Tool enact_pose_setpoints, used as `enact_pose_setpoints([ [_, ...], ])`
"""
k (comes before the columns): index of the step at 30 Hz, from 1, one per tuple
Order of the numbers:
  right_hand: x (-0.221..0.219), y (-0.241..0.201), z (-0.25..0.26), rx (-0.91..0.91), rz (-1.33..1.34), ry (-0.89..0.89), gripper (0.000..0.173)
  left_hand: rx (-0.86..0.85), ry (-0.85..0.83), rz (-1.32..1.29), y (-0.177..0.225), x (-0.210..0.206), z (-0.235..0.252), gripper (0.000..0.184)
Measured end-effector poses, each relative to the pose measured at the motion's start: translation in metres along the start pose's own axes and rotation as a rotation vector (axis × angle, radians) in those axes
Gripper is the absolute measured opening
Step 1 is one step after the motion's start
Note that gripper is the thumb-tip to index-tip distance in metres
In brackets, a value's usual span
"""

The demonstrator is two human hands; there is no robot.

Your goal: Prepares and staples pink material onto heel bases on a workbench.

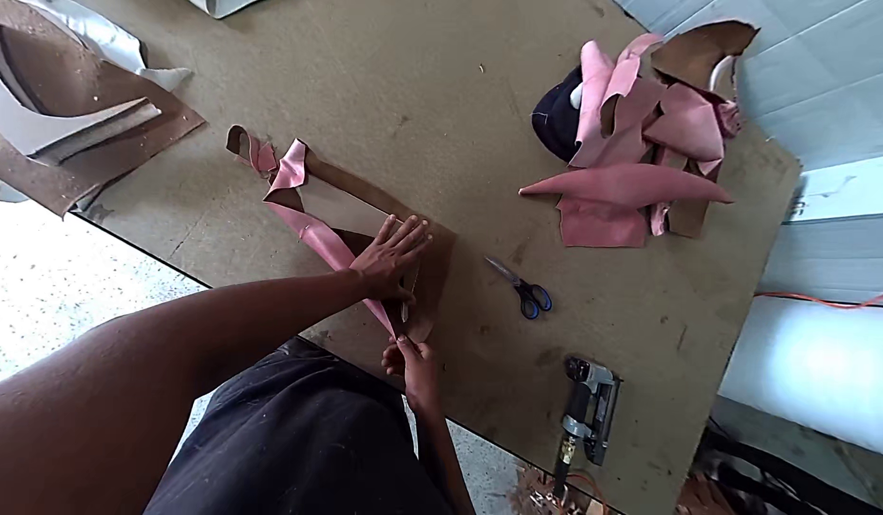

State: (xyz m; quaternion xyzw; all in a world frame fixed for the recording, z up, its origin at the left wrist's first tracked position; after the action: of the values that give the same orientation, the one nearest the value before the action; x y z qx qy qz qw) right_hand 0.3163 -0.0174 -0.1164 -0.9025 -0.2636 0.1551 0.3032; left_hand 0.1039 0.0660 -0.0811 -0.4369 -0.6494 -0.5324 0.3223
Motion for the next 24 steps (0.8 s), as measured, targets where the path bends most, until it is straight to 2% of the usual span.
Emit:
enact_pose_setpoints([
  [2, -0.002, -0.002, 0.002, -0.020, 0.071, 0.023, 0.038, -0.003, -0.002, -0.012, -0.002, 0.002, 0.000, 0.131],
  [4, 0.003, -0.008, 0.003, -0.033, 0.097, 0.062, 0.054, -0.007, -0.004, -0.017, -0.003, 0.001, 0.000, 0.133],
  [6, 0.010, -0.022, 0.007, -0.009, -0.011, 0.121, 0.066, -0.015, 0.006, -0.017, -0.002, 0.000, 0.002, 0.134],
  [7, 0.014, -0.033, 0.009, 0.013, -0.163, 0.178, 0.067, -0.015, 0.008, -0.012, -0.002, -0.001, 0.002, 0.134],
  [10, 0.030, -0.077, 0.003, 0.130, -0.611, 0.451, 0.052, 0.004, -0.013, -0.005, -0.002, 0.002, 0.001, 0.134],
  [12, 0.032, -0.096, -0.002, 0.206, -0.676, 0.509, 0.043, 0.018, -0.016, 0.007, -0.005, 0.004, 0.002, 0.134],
  [14, 0.025, -0.096, -0.001, 0.238, -0.684, 0.408, 0.039, 0.008, -0.011, -0.005, -0.004, 0.003, 0.002, 0.134],
  [17, 0.005, -0.078, 0.017, 0.176, -0.718, 0.253, 0.040, 0.015, -0.021, -0.002, -0.002, 0.002, 0.002, 0.134],
  [20, 0.003, -0.063, 0.029, 0.151, -0.745, 0.291, 0.028, 0.012, -0.016, -0.012, -0.005, 0.001, 0.000, 0.135],
  [24, -0.001, -0.067, 0.023, 0.115, -0.859, 0.373, 0.018, 0.009, -0.023, -0.021, -0.004, 0.001, 0.000, 0.135],
])
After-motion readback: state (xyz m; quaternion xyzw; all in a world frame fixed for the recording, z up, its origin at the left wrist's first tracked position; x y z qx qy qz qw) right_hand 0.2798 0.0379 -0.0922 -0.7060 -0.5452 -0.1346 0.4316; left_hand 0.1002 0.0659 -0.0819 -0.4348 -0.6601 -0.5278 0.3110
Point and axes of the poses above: each hand's wrist, its own z-axis towards the middle knuckle, its own x-axis out of the back of the hand, y = z × x, the point moved 9 cm from there along z, towards the middle knuckle, and after that the axes turned 7 degrees about -y, right-handed, at the moved point
